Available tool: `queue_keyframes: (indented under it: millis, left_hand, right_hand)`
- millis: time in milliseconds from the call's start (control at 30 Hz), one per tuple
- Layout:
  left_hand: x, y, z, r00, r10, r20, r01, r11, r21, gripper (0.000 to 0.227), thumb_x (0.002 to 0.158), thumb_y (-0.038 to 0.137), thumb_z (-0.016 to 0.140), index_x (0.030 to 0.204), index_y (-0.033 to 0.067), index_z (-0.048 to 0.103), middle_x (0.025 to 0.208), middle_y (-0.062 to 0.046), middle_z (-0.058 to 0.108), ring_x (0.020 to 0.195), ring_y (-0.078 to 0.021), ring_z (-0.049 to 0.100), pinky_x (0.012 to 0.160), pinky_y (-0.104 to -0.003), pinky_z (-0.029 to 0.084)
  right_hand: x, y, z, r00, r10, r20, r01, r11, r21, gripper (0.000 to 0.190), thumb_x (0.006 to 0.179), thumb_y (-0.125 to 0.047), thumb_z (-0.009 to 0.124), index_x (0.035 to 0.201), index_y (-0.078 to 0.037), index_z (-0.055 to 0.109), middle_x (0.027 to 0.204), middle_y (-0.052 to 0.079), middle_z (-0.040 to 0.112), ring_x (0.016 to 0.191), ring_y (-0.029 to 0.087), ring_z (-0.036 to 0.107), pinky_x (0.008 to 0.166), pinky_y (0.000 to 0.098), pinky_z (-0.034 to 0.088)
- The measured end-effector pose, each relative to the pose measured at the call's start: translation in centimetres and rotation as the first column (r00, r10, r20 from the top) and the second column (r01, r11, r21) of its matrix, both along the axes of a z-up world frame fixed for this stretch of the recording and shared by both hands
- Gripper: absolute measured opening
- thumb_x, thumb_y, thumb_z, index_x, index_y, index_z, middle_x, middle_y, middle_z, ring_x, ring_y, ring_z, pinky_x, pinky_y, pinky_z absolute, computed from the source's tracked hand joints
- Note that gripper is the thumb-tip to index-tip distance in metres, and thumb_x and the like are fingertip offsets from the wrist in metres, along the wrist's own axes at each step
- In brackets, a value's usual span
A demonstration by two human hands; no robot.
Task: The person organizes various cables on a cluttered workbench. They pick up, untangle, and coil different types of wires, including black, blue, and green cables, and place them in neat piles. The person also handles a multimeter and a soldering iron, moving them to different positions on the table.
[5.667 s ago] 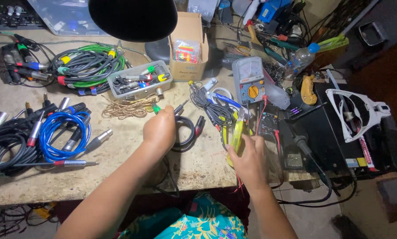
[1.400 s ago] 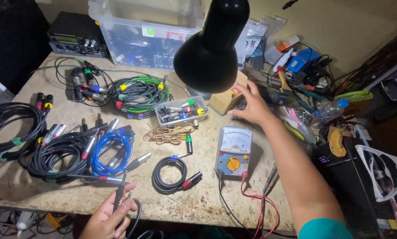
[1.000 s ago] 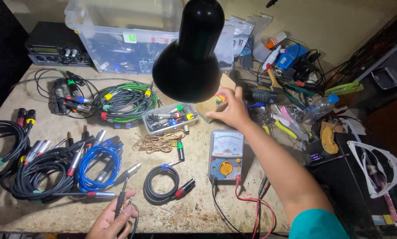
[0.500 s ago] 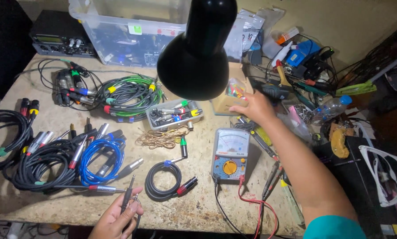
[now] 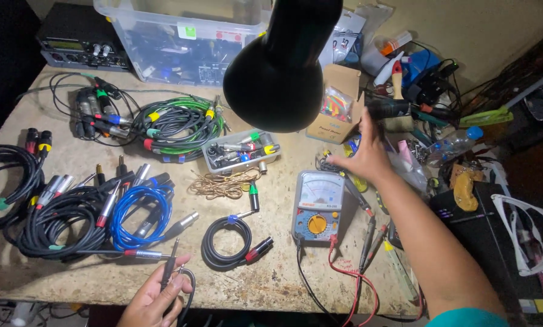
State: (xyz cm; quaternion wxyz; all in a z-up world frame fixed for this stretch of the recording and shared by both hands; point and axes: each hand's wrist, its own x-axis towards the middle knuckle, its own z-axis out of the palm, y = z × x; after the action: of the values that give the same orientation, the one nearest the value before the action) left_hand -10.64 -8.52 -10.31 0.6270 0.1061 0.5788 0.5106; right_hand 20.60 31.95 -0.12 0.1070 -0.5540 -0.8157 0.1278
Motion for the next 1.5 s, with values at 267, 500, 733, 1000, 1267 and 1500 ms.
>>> queue_keyframes:
  millis: [267, 500, 733, 1000, 1267, 1500]
  left_hand:
    - [0.1, 0.2, -0.1, 1.000, -0.016, 0.007, 0.016, 1.000, 0.025, 0.055, 0.098, 0.016, 0.055, 0.153, 0.0145, 0.056, 0.094, -0.018, 0.063, 0.038, -0.0177, 0.033, 0.035, -0.031, 0.029]
    - [-0.2, -0.6, -0.8, 1.000, -0.015, 0.003, 0.015, 0.997, 0.073, 0.059, 0.097, 0.019, 0.055, 0.156, 0.0162, 0.052, 0.093, -0.017, 0.061, 0.037, -0.0169, 0.034, 0.035, -0.031, 0.032]
    - [0.3, -1.0, -1.0, 0.997, 0.075, 0.027, -0.076, 0.995, 0.062, 0.058, 0.097, 0.020, 0.056, 0.154, 0.0123, 0.058, 0.087, -0.018, 0.059, 0.041, -0.0174, 0.030, 0.039, -0.027, 0.019]
    - [1.1, -0.1, -0.2, 1.000, -0.030, 0.000, 0.030, 0.998, 0.058, 0.059, 0.097, 0.020, 0.056, 0.155, 0.0140, 0.053, 0.093, -0.017, 0.061, 0.038, -0.0196, 0.035, 0.037, -0.032, 0.029]
    - [2.1, -0.4, 0.9, 1.000, -0.019, 0.015, 0.017, 0.997, 0.069, 0.057, 0.097, 0.020, 0.055, 0.154, 0.0138, 0.054, 0.091, -0.018, 0.063, 0.037, -0.0181, 0.036, 0.035, -0.031, 0.029]
    - [2.0, -0.4, 0.9, 0.997, -0.079, -0.012, 0.080, 0.989, 0.123, 0.056, 0.098, 0.020, 0.055, 0.153, 0.0145, 0.053, 0.091, -0.014, 0.062, 0.039, -0.0147, 0.035, 0.035, -0.029, 0.029]
  right_hand:
    - [2.8, 0.8, -1.1, 0.846, 0.173, 0.504, -0.026, 0.958, -0.285, 0.113, 0.074, -0.066, 0.073, 0.164, -0.041, 0.010, 0.173, 0.004, 0.009, 0.159, 0.029, 0.010, 0.125, 0.0557, 0.021]
    - [4.0, 3.5, -3.6, 0.846, 0.123, 0.518, -0.063, 0.989, -0.132, 0.061, 0.083, -0.043, 0.067, 0.140, -0.026, 0.053, 0.147, 0.008, 0.048, 0.136, 0.035, 0.043, 0.110, 0.0566, 0.036]
    - [8.7, 6.5, -7.4, 0.989, 0.092, -0.116, -0.034, 0.904, 0.426, 0.036, 0.071, -0.015, 0.073, 0.105, -0.012, 0.058, 0.106, 0.014, 0.063, 0.097, 0.040, 0.060, 0.084, 0.0513, 0.044]
    - [4.7, 8.3, -3.3, 0.903, -0.417, -0.101, 0.422, 0.906, 0.032, 0.088, 0.083, -0.052, 0.067, 0.151, -0.011, 0.029, 0.157, 0.022, 0.027, 0.144, 0.042, 0.024, 0.112, 0.0600, 0.024]
    - [1.6, 1.6, -2.8, 0.938, -0.312, 0.152, 0.289, 0.945, 0.156, 0.130, 0.077, -0.068, 0.073, 0.164, -0.014, -0.007, 0.170, 0.025, -0.008, 0.155, 0.040, -0.016, 0.118, 0.0698, -0.007]
    - [3.0, 0.7, -7.1, 0.930, -0.333, 0.157, 0.309, 0.937, 0.163, 0.105, 0.082, -0.040, 0.071, 0.162, -0.019, 0.007, 0.164, 0.028, 0.008, 0.151, 0.048, 0.007, 0.115, 0.0689, 0.015]
